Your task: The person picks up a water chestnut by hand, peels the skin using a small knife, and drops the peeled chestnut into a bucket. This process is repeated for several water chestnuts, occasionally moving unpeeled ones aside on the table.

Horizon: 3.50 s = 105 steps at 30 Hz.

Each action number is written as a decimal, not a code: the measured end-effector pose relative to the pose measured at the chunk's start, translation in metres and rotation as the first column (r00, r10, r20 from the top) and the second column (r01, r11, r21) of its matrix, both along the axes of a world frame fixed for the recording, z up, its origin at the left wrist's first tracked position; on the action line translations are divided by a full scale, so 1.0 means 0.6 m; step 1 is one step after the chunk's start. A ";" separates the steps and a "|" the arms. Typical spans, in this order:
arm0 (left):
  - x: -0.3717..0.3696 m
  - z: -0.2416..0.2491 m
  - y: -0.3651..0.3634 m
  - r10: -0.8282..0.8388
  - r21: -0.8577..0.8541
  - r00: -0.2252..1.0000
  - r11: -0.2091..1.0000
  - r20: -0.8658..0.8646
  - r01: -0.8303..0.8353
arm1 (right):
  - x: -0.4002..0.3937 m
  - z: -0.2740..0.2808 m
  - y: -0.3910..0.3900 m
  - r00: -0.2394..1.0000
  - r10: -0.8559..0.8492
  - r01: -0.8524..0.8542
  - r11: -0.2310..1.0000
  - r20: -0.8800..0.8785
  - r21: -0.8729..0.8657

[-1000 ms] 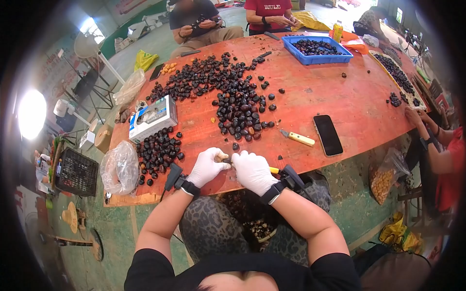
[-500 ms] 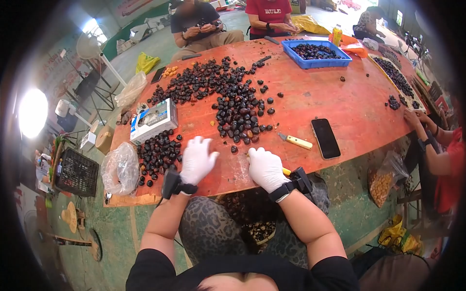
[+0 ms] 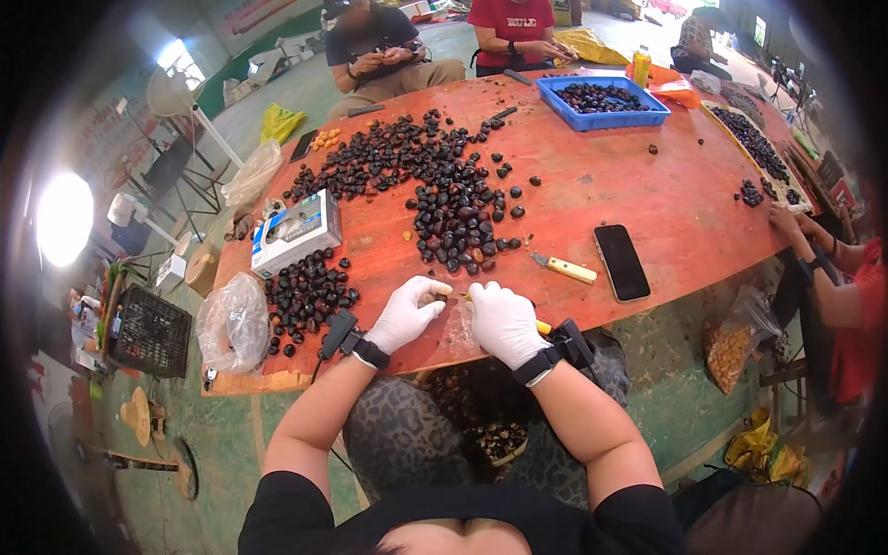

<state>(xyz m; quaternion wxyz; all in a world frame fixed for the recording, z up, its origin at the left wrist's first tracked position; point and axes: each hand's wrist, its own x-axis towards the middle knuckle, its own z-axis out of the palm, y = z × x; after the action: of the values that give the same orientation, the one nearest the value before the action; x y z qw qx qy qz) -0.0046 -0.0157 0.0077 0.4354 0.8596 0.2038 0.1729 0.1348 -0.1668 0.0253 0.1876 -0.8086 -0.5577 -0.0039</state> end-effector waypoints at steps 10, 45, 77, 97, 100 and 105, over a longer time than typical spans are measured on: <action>0.001 0.009 -0.007 0.020 0.028 0.998 0.999 -0.065 -0.018 | -0.010 -0.013 0.010 0.995 0.078 -0.079 0.997 0.057 0.015; 0.006 0.013 -0.001 0.078 0.109 0.990 0.992 -0.119 -0.065 | -0.025 -0.006 0.031 0.992 0.105 -0.103 0.994 0.073 -0.026; 0.030 0.015 0.057 0.229 0.524 0.970 0.818 0.084 -0.238 | 0.005 0.006 -0.006 0.999 -0.009 0.004 0.994 -0.050 -0.109; 0.018 0.002 0.000 0.043 -0.078 0.995 0.996 -0.091 -0.050 | -0.010 -0.013 0.015 0.974 0.146 -0.155 0.987 0.172 0.042; 0.018 0.003 0.000 0.035 -0.068 0.994 0.997 -0.101 -0.042 | -0.008 -0.010 0.026 0.973 0.153 -0.158 0.987 0.170 0.012; 0.016 0.018 -0.004 0.052 0.034 0.990 0.998 -0.135 -0.048 | 0.013 -0.012 0.004 0.979 0.114 -0.112 0.993 0.168 -0.021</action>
<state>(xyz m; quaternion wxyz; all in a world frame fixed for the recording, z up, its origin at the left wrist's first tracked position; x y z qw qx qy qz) 0.0052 -0.0182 0.0187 0.4029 0.8706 0.2517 0.1280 0.1425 -0.1645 0.0180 0.1349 -0.7734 -0.6166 -0.0586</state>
